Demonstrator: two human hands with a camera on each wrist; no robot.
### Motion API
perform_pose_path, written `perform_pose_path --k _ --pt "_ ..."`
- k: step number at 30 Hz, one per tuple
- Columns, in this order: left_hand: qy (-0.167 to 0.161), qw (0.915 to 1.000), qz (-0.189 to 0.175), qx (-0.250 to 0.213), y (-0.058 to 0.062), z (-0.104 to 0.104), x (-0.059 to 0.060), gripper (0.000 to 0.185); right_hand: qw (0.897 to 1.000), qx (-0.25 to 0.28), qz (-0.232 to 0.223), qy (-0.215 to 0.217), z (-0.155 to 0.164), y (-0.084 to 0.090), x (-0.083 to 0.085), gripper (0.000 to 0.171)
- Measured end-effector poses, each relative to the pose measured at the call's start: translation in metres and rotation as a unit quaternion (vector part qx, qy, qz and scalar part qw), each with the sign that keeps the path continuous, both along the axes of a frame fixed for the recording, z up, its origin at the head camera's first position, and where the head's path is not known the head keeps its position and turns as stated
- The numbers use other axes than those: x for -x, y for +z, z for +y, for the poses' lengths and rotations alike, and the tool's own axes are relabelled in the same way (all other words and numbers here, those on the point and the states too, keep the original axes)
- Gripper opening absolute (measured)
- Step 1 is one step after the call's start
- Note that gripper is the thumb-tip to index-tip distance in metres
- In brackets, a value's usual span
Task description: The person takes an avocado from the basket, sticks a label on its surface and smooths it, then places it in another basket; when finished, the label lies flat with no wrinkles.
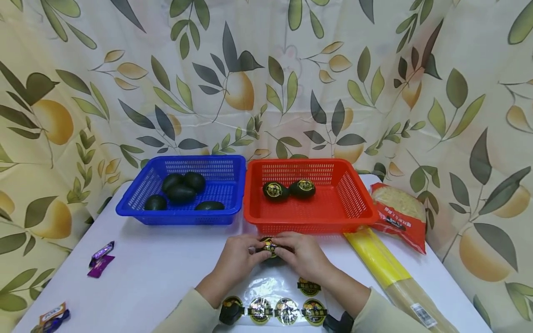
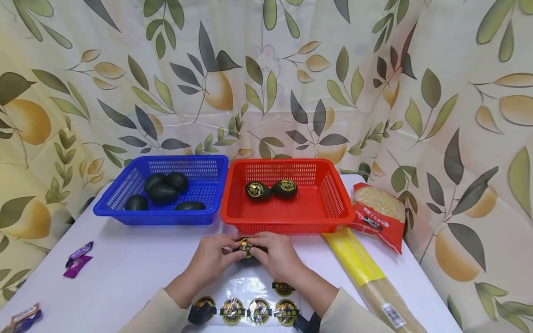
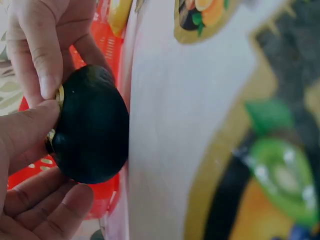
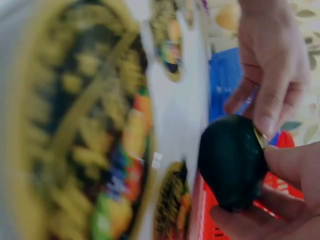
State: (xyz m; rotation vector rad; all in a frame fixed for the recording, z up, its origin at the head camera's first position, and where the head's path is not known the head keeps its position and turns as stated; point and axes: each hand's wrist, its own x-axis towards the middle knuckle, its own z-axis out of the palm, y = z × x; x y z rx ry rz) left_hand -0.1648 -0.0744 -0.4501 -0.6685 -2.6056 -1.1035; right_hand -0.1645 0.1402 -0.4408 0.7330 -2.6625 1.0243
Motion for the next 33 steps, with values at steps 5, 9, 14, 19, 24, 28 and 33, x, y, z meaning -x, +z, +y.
perform_pose_path --k 5,9,14,19,24,28,33 --pt "0.002 1.0000 0.007 -0.001 0.000 0.000 0.001 0.027 0.994 0.045 -0.099 -0.001 0.007 0.001 0.008 0.020" --pt "0.006 0.9999 0.006 0.009 0.000 0.000 0.001 0.027 0.991 0.045 -0.123 0.018 0.008 0.002 0.010 0.023" --pt "0.007 0.9999 0.013 0.004 0.000 0.000 0.000 0.023 0.998 -0.042 -0.008 0.045 0.003 0.002 0.002 0.032" --pt "0.011 0.9995 0.030 0.007 -0.001 0.001 0.000 0.015 0.995 -0.099 0.013 0.028 -0.004 0.005 -0.003 0.047" --pt "0.012 0.9981 -0.041 -0.045 0.000 0.000 0.003 0.015 0.993 -0.111 -0.038 0.031 -0.008 0.005 0.001 0.053" --pt "0.039 0.9667 -0.179 -0.179 0.003 -0.003 0.012 0.028 0.991 -0.108 -0.069 0.044 -0.008 0.003 0.006 0.058" --pt "0.062 0.8758 -0.320 -0.356 0.011 -0.004 0.024 0.040 0.989 -0.108 -0.089 0.058 -0.007 0.004 0.008 0.062"
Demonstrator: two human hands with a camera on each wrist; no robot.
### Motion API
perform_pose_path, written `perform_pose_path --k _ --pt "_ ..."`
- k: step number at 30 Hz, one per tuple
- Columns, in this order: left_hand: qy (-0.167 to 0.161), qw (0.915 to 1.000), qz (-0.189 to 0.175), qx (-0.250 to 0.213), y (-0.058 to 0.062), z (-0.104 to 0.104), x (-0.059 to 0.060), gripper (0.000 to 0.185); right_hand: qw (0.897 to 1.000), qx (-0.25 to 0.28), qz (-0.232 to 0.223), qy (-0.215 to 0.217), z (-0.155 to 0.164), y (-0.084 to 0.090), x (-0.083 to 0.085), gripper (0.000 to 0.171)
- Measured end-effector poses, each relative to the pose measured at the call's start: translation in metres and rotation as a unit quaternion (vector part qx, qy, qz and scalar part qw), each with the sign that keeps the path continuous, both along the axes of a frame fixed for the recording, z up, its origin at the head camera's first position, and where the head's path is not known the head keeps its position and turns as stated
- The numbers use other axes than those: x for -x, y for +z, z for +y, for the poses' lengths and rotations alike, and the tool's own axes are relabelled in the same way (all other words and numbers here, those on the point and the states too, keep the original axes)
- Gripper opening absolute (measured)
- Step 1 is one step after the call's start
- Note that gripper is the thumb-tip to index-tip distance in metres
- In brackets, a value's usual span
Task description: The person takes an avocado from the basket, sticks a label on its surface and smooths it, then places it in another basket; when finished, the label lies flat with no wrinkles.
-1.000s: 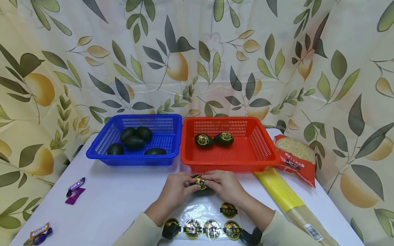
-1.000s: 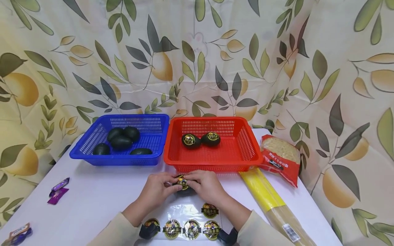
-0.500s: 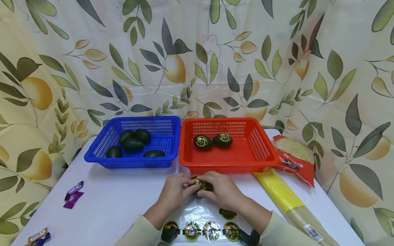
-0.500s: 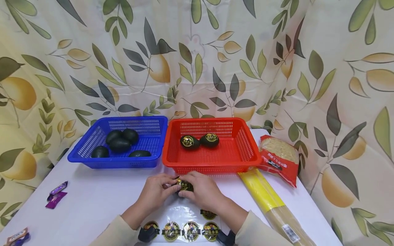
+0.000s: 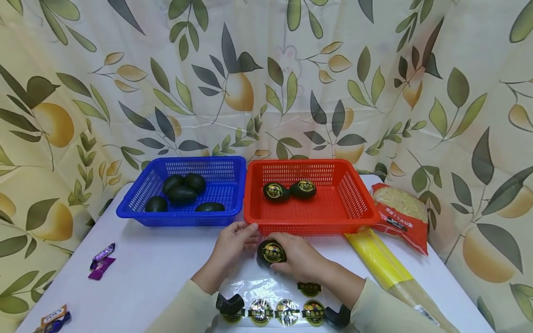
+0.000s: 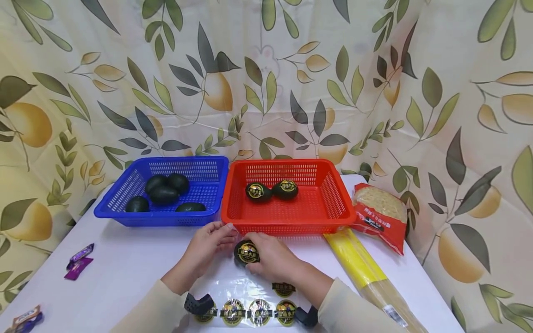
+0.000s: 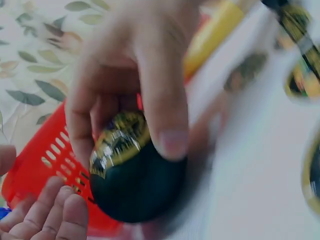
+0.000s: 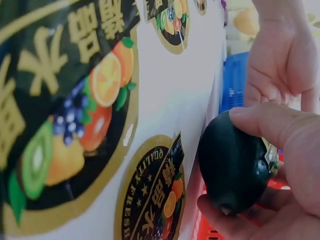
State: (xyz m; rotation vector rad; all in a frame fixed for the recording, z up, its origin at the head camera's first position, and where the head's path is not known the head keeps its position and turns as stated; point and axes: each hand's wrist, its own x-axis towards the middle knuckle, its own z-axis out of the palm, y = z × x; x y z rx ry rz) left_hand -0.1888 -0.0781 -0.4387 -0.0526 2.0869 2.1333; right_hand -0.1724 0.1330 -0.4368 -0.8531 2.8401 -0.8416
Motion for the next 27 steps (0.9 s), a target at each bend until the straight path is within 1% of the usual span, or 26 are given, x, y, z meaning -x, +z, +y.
perform_pose_path --k 2,3,6,10,12,14,16,19,22,23,27 --pt "0.007 0.9983 -0.033 -0.048 0.002 0.000 0.003 0.040 1.000 -0.001 -0.004 0.008 0.001 0.003 -0.001 0.062" --pt "0.011 0.9968 -0.043 -0.067 0.003 0.001 0.004 0.038 1.000 -0.001 -0.009 0.014 0.002 0.005 -0.001 0.062" --pt "0.012 0.9919 -0.055 -0.114 0.005 0.003 0.007 0.030 0.998 0.002 -0.042 0.039 0.009 0.020 -0.003 0.060" --pt "0.012 0.9863 -0.055 -0.155 0.006 0.007 0.009 0.022 0.992 0.022 -0.099 0.070 0.029 0.057 -0.002 0.055" --pt "0.014 0.9844 -0.058 -0.166 0.007 0.008 0.009 0.022 0.990 0.036 -0.107 0.082 0.040 0.078 0.003 0.054" --pt "0.018 0.9842 -0.057 -0.167 0.007 0.007 0.009 0.022 0.990 0.051 -0.108 0.079 0.050 0.098 0.015 0.055" --pt "0.022 0.9843 -0.058 -0.165 0.007 0.005 0.008 0.022 0.991 0.057 -0.105 0.066 0.060 0.114 0.031 0.058" --pt "0.020 0.9853 -0.058 -0.160 0.008 0.003 0.007 0.023 0.991 0.066 -0.109 0.030 0.074 0.131 0.058 0.059" --pt "0.017 0.9855 -0.061 -0.157 0.008 0.003 0.007 0.025 0.991 0.072 -0.111 0.001 0.089 0.141 0.088 0.057" --pt "0.016 0.9857 -0.061 -0.156 0.009 0.003 0.007 0.025 0.991 0.074 -0.113 -0.007 0.094 0.142 0.098 0.056" --pt "0.016 0.9857 -0.065 -0.155 0.008 0.007 0.008 0.024 0.992 0.055 -0.106 -0.037 0.114 0.141 0.133 0.055"
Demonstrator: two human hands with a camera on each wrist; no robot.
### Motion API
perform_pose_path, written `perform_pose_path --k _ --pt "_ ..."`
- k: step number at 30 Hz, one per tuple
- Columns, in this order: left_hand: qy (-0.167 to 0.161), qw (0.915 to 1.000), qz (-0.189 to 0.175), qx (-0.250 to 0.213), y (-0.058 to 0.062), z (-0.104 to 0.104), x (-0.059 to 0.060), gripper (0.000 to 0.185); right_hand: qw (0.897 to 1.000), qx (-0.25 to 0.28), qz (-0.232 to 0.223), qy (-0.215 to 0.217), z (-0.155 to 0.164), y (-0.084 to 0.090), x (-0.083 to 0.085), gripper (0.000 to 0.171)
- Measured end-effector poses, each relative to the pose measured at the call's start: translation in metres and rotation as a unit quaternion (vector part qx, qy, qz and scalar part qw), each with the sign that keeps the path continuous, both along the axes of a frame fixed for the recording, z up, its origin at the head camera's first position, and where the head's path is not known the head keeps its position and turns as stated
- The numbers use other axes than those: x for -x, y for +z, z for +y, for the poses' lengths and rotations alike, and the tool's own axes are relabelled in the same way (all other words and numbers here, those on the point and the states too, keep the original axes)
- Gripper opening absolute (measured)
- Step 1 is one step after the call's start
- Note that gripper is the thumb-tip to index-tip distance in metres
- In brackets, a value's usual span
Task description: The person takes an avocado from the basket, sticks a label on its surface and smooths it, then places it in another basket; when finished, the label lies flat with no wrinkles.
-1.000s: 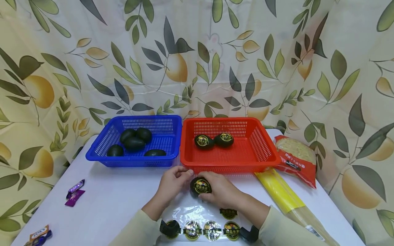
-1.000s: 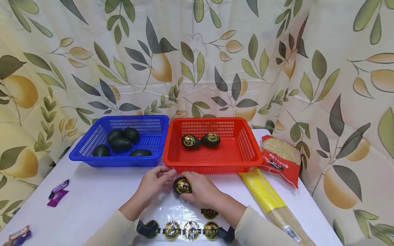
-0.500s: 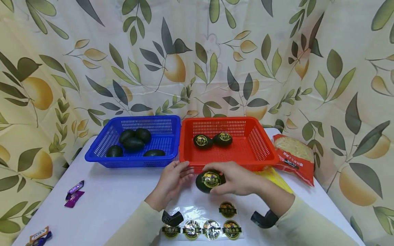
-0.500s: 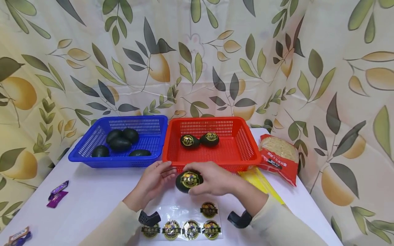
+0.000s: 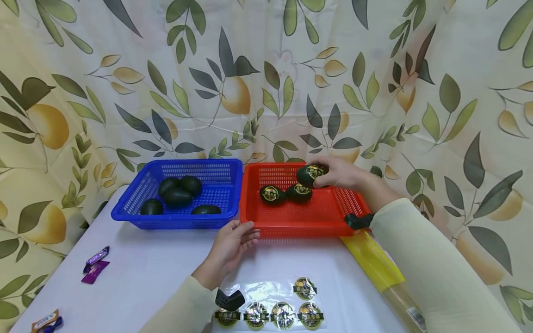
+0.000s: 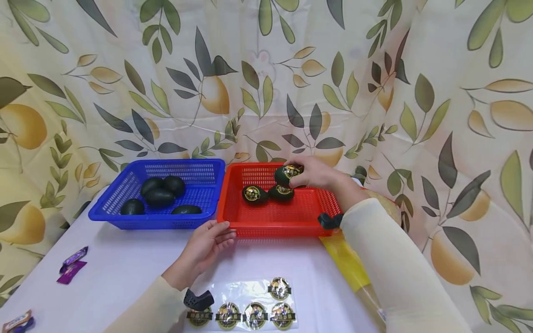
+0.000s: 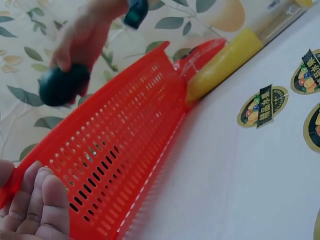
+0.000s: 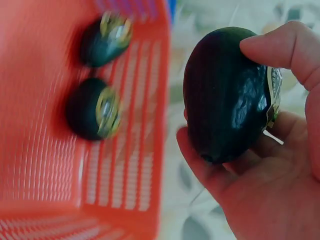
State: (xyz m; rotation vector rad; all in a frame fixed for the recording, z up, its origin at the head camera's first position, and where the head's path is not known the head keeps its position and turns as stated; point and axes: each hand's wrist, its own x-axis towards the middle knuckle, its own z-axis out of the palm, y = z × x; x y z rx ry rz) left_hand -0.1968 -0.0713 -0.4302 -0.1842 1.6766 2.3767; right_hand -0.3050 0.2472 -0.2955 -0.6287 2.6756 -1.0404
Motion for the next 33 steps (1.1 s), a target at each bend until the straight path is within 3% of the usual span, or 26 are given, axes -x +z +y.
perform_pose_path --k 7,12,18,25,29,33 --pt "-0.004 1.0000 0.005 -0.001 -0.002 0.000 -0.003 0.024 0.995 -0.089 0.020 -0.043 0.019 -0.026 0.051 0.055" --pt "-0.004 0.9999 0.006 0.009 -0.002 -0.002 -0.003 0.029 0.987 -0.147 0.022 -0.059 0.023 -0.048 0.072 0.055" --pt "-0.009 0.9998 0.008 0.014 0.000 -0.002 -0.002 0.032 0.977 -0.202 0.018 -0.066 0.024 -0.060 0.079 0.054" --pt "-0.008 0.9998 0.017 0.009 0.000 0.000 -0.004 0.030 0.957 -0.289 0.009 -0.034 0.017 -0.074 0.077 0.056" --pt "-0.009 0.9997 0.018 0.011 -0.001 -0.001 -0.004 0.032 0.944 -0.328 0.011 -0.026 0.011 -0.073 0.075 0.058" --pt "-0.015 0.9996 0.010 0.022 0.000 -0.003 -0.005 0.035 0.947 -0.317 -0.004 -0.048 -0.002 -0.063 0.077 0.057"
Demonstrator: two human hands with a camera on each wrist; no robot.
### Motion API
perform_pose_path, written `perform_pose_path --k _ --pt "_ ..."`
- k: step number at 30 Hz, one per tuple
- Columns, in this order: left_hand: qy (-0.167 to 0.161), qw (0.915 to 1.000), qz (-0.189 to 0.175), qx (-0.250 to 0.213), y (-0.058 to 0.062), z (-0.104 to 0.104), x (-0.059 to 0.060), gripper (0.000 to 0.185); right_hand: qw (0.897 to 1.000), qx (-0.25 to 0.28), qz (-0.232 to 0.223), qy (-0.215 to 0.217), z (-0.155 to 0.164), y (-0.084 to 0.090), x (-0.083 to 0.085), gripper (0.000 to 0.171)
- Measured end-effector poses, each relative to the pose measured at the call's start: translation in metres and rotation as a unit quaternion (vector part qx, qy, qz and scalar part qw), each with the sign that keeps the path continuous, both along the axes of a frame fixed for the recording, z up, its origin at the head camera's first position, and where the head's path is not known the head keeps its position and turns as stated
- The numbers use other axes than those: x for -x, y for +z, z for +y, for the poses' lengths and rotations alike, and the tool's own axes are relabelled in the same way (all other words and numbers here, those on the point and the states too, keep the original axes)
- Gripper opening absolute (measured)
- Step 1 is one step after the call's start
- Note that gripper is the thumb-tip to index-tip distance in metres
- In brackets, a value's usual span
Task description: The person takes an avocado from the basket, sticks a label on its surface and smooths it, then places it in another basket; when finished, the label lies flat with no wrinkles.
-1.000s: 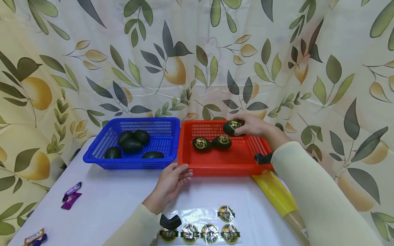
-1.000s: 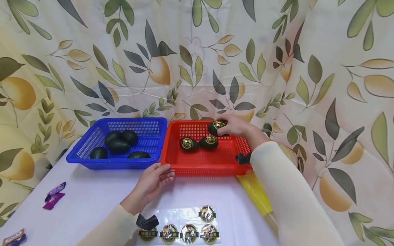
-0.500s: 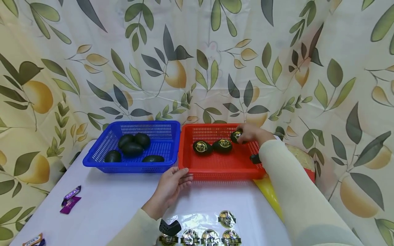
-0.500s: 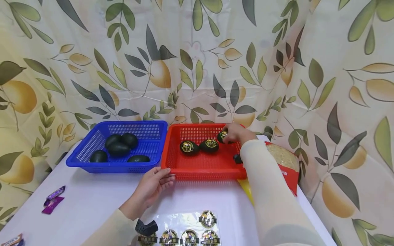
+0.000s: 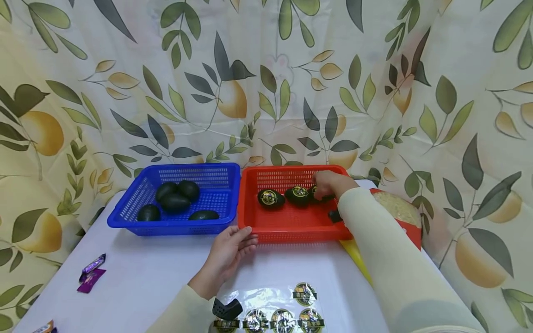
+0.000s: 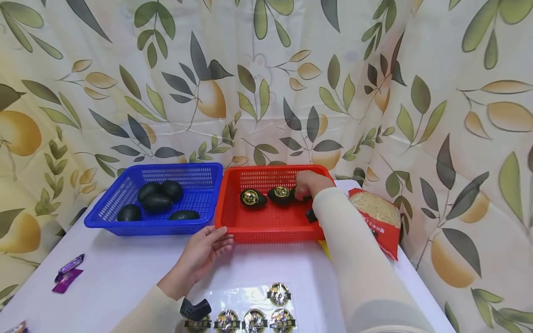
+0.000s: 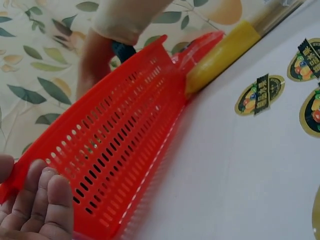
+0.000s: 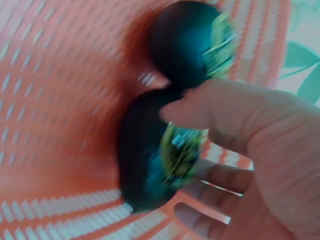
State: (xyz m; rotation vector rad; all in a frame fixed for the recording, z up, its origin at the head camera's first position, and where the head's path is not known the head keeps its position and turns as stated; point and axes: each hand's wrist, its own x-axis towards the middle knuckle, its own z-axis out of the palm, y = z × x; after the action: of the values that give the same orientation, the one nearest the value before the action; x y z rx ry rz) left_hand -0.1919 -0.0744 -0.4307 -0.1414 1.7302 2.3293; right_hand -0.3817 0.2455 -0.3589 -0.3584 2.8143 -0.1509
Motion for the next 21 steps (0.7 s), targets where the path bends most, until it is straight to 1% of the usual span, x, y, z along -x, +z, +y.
perform_pose_path --k 2,5,8,10,13,16,19,21 --pt "-0.002 1.0000 -0.001 0.008 -0.002 -0.003 -0.001 0.036 0.999 0.032 0.003 -0.015 -0.010 0.005 0.002 0.056" --pt "0.010 0.9998 0.003 0.019 -0.004 -0.014 -0.004 0.035 0.997 0.070 0.028 0.005 -0.028 0.014 0.005 0.059" --pt "0.042 0.9989 0.007 0.018 -0.003 -0.036 -0.008 0.032 0.992 0.104 0.049 0.046 -0.050 0.028 0.002 0.059" --pt "0.070 0.9975 -0.002 0.010 -0.001 -0.055 -0.010 0.032 0.988 0.131 0.048 0.065 -0.066 0.035 -0.003 0.059" --pt "0.111 0.9935 -0.026 -0.007 0.001 -0.087 -0.011 0.036 0.981 0.174 0.030 0.083 -0.091 0.042 -0.011 0.059" --pt "0.136 0.9893 -0.049 -0.021 0.004 -0.116 -0.009 0.039 0.972 0.214 0.015 0.099 -0.118 0.045 -0.018 0.056" --pt "0.152 0.9856 -0.064 -0.038 0.007 -0.135 -0.004 0.035 0.960 0.245 0.018 0.131 -0.144 0.046 -0.022 0.051" --pt "0.159 0.9841 -0.063 -0.046 0.010 -0.142 0.000 0.030 0.951 0.272 0.011 0.148 -0.161 0.045 -0.025 0.049"
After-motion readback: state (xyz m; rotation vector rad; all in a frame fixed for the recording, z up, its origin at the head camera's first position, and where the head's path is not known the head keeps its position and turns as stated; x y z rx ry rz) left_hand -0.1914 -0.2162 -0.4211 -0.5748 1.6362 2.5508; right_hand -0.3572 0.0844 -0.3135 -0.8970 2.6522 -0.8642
